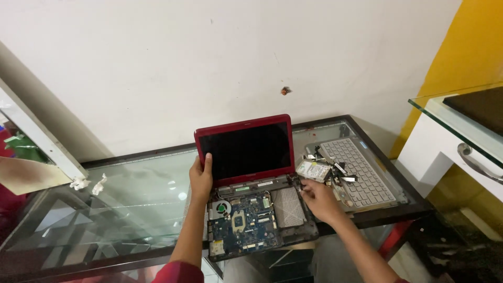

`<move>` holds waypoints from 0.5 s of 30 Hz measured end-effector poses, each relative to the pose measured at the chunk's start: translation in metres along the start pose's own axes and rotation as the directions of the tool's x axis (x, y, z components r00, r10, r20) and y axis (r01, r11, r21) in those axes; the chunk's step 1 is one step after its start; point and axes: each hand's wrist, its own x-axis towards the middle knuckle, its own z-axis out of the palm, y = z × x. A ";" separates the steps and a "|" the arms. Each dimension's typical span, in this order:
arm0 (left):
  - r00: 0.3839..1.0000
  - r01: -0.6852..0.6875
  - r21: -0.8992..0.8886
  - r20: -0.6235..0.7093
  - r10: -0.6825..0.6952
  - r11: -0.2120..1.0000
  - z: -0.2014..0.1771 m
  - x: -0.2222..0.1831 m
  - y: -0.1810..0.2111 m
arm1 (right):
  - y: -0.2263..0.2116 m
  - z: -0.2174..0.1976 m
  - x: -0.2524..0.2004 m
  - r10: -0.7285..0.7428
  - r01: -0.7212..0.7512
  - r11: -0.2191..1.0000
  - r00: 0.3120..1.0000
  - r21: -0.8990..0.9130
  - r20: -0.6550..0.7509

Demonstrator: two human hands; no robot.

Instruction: A person is reassembling a laptop, installing a hard drive and using a screwdriver to secure internal components.

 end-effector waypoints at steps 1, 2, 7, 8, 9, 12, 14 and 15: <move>0.999 -0.034 0.025 -0.004 0.035 0.999 -0.001 0.006 -0.008 | -0.006 -0.001 -0.001 -0.012 0.012 1.000 1.000 -0.012 0.019; 0.998 -0.069 0.049 -0.006 0.069 0.996 -0.002 0.012 -0.015 | -0.012 -0.002 -0.001 -0.024 0.025 0.999 0.999 -0.024 0.039; 0.997 -0.073 0.189 -0.024 0.079 0.979 -0.005 0.026 -0.047 | -0.019 0.003 -0.001 -0.034 0.034 0.999 0.998 0.005 0.043; 0.998 -0.053 0.208 -0.024 0.059 0.977 -0.004 0.023 -0.048 | -0.020 0.003 -0.004 -0.047 0.047 0.999 0.999 -0.003 0.026; 0.998 -0.049 0.208 -0.027 0.056 0.977 -0.006 0.023 -0.047 | -0.023 0.002 -0.003 -0.047 0.047 0.999 0.998 -0.004 0.030; 0.998 -0.044 0.274 -0.021 0.051 0.961 -0.004 0.015 -0.045 | -0.025 -0.001 -0.008 -0.066 0.066 0.998 0.998 -0.019 0.002; 0.994 -0.098 0.442 0.003 0.108 0.892 -0.004 0.008 -0.040 | -0.027 -0.001 -0.009 -0.088 0.088 0.996 0.996 0.007 -0.002; 0.994 -0.092 0.444 -0.003 0.105 0.891 -0.003 -0.010 -0.033 | -0.027 -0.001 -0.010 -0.091 0.091 0.996 0.996 0.008 0.005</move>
